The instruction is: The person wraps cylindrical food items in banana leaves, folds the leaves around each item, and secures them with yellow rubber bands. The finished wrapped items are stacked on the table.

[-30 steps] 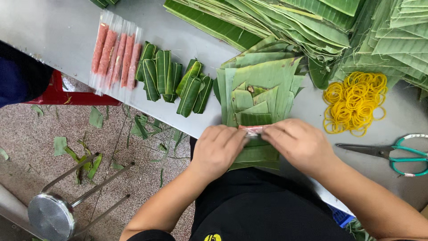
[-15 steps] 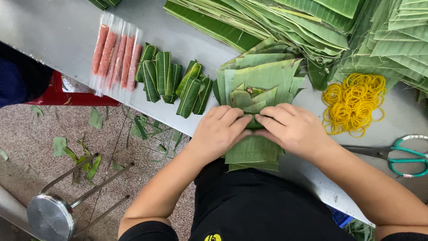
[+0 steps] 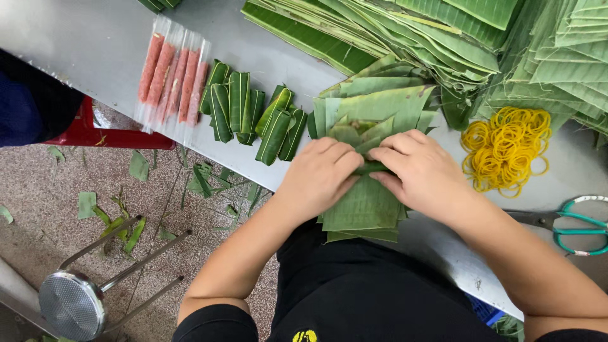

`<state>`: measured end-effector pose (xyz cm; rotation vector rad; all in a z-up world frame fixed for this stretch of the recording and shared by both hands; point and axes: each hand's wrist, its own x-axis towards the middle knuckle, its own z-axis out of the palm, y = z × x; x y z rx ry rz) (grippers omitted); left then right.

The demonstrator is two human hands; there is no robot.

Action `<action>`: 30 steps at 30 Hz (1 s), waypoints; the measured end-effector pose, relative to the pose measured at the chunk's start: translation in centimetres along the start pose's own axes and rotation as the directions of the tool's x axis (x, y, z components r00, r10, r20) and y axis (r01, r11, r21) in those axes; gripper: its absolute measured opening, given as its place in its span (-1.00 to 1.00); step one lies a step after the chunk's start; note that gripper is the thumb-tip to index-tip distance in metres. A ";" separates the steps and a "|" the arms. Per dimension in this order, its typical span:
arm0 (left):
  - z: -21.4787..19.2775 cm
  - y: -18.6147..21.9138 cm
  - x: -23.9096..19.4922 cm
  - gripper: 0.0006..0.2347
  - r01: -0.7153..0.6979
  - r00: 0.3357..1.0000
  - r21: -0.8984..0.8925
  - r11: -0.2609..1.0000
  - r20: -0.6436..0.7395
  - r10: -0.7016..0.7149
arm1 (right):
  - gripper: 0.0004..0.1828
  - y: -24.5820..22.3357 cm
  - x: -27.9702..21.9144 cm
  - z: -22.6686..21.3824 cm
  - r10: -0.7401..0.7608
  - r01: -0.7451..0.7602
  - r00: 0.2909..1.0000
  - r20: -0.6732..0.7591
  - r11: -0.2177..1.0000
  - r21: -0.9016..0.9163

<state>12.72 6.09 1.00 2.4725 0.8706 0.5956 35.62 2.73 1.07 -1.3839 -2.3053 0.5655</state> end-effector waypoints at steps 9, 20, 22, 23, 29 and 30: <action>0.5 -1.5 0.4 -0.78 0.110 0.988 0.002 0.994 -0.105 -0.110 | -0.65 0.2 0.1 0.5 -0.145 0.132 0.984 -0.103 0.984 -0.118; -1.4 3.6 -4.2 -0.61 0.028 0.970 -0.016 0.999 0.243 -0.024 | -0.61 -2.2 -0.4 0.8 -0.011 0.009 1.000 -0.017 0.990 -0.138; -1.3 4.0 -5.1 -0.60 0.022 0.971 0.012 1.000 0.237 -0.024 | -0.60 -3.0 -1.3 0.8 -0.035 0.036 0.999 0.009 0.993 -0.110; -1.2 4.1 -5.4 -0.59 0.001 0.970 0.016 1.000 0.241 -0.005 | -0.59 -3.4 -1.9 0.7 -0.045 0.047 0.999 0.022 0.994 -0.098; -0.1 3.0 -5.7 -0.69 -0.050 0.995 0.083 0.995 0.089 0.042 | -0.42 -3.7 -3.7 0.0 -0.102 0.104 0.994 0.032 0.992 -0.068; 0.1 2.4 -5.3 -0.70 -0.007 0.997 0.062 0.998 0.082 0.002 | -0.46 -3.4 -3.4 -0.1 -0.076 0.076 0.996 0.042 0.997 -0.010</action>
